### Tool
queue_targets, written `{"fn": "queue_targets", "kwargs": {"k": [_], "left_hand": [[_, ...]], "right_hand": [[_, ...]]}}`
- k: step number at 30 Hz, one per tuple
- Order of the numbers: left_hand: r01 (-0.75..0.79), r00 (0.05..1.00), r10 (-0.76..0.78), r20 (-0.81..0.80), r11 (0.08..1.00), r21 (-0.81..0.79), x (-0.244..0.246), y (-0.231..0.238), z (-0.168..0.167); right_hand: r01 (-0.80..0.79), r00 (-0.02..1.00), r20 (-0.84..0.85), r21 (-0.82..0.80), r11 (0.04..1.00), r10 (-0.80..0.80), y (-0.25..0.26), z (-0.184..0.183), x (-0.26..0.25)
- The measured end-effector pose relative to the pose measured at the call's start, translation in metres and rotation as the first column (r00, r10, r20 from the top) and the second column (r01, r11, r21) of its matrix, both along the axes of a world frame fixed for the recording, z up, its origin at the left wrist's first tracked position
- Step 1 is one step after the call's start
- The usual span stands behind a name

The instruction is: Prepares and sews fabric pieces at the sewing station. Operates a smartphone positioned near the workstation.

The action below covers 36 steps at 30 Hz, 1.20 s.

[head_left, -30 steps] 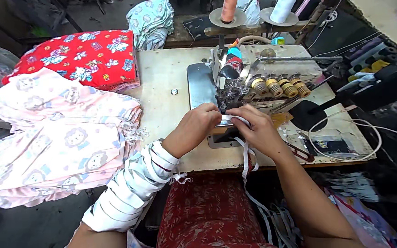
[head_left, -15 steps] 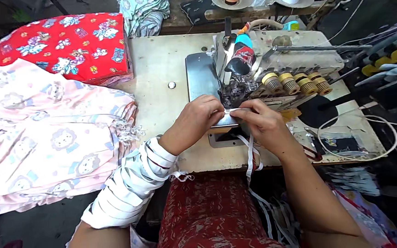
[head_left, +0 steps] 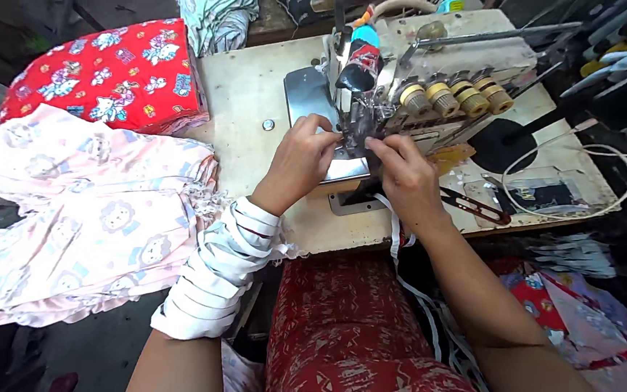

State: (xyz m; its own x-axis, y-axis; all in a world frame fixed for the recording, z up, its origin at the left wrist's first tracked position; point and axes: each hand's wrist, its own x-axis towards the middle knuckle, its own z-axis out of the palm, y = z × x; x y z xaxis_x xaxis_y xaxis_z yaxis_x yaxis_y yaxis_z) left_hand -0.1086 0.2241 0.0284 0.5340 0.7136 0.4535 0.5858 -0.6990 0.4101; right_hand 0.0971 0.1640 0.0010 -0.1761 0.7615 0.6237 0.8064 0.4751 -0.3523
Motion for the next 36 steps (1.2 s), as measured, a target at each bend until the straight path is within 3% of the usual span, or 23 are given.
{"fn": "queue_targets", "kwargs": {"k": [2, 5, 8, 11, 14, 16, 18, 20, 22, 25, 29, 31, 33, 34, 36], "left_hand": [[-0.053, 0.998, 0.052, -0.034, 0.998, -0.025, 0.002, 0.012, 0.005], [-0.130, 0.985, 0.119, -0.128, 0.988, -0.082, 0.003, 0.013, 0.014], [-0.250, 0.936, 0.218, -0.278, 0.965, -0.085, -0.015, -0.016, 0.028], [-0.240, 0.926, 0.170, -0.336, 0.954, -0.179, -0.018, -0.070, 0.041], [-0.072, 0.982, 0.030, -0.186, 0.972, -0.222, 0.025, -0.104, 0.016], [-0.024, 0.998, 0.011, -0.056, 0.972, -0.232, 0.071, -0.100, -0.009], [0.006, 0.992, 0.021, 0.123, 0.977, -0.213, 0.096, -0.096, -0.014], [0.083, 0.937, -0.012, 0.350, 0.978, -0.190, 0.102, -0.102, 0.000], [0.191, 0.836, -0.047, 0.546, 0.959, -0.211, 0.093, -0.116, 0.010], [0.259, 0.673, 0.075, 0.736, 0.908, -0.329, 0.072, -0.142, 0.008], [0.067, 0.592, 0.138, 0.794, 0.973, -0.219, 0.033, -0.161, -0.009], [-0.131, 0.590, 0.247, 0.769, 0.969, -0.210, -0.001, -0.160, -0.017], [-0.222, 0.467, 0.477, 0.745, 0.878, -0.423, -0.024, -0.163, -0.018], [-0.160, 0.364, 0.570, 0.736, 0.817, -0.554, -0.028, -0.166, -0.015], [0.198, 0.167, 0.717, 0.677, 0.648, -0.735, -0.023, -0.176, -0.006]], "right_hand": [[0.053, 0.998, -0.039, 0.000, 0.999, -0.053, -0.010, 0.002, 0.002], [0.008, 0.979, -0.197, -0.198, 0.980, -0.048, -0.034, -0.006, 0.012], [-0.127, 0.927, -0.374, -0.332, 0.935, -0.007, -0.048, -0.007, 0.026], [-0.221, 0.853, -0.519, -0.442, 0.869, -0.047, -0.062, -0.007, 0.036], [-0.230, 0.836, -0.537, -0.533, 0.814, -0.115, -0.063, -0.017, 0.028], [-0.259, 0.790, -0.573, -0.634, 0.728, -0.218, -0.056, -0.018, 0.024], [-0.324, 0.606, -0.717, -0.619, 0.716, -0.345, -0.056, -0.018, 0.024], [-0.474, 0.328, -0.904, -0.409, 0.780, -0.275, -0.066, -0.002, 0.030], [-0.527, 0.242, -0.954, -0.280, 0.802, -0.174, -0.084, 0.012, 0.031], [-0.517, 0.290, -0.953, -0.232, 0.824, -0.086, -0.104, 0.015, 0.016], [-0.521, 0.285, -0.956, -0.213, 0.827, -0.067, -0.120, 0.017, -0.008], [-0.472, 0.409, -0.912, -0.226, 0.852, -0.015, -0.131, 0.023, -0.008], [-0.422, 0.626, -0.770, -0.201, 0.884, 0.123, -0.146, 0.025, -0.006], [-0.436, 0.705, -0.674, -0.165, 0.885, 0.222, -0.152, 0.022, -0.008], [-0.470, 0.779, -0.510, -0.088, 0.878, 0.365, -0.161, 0.010, -0.019]]}}
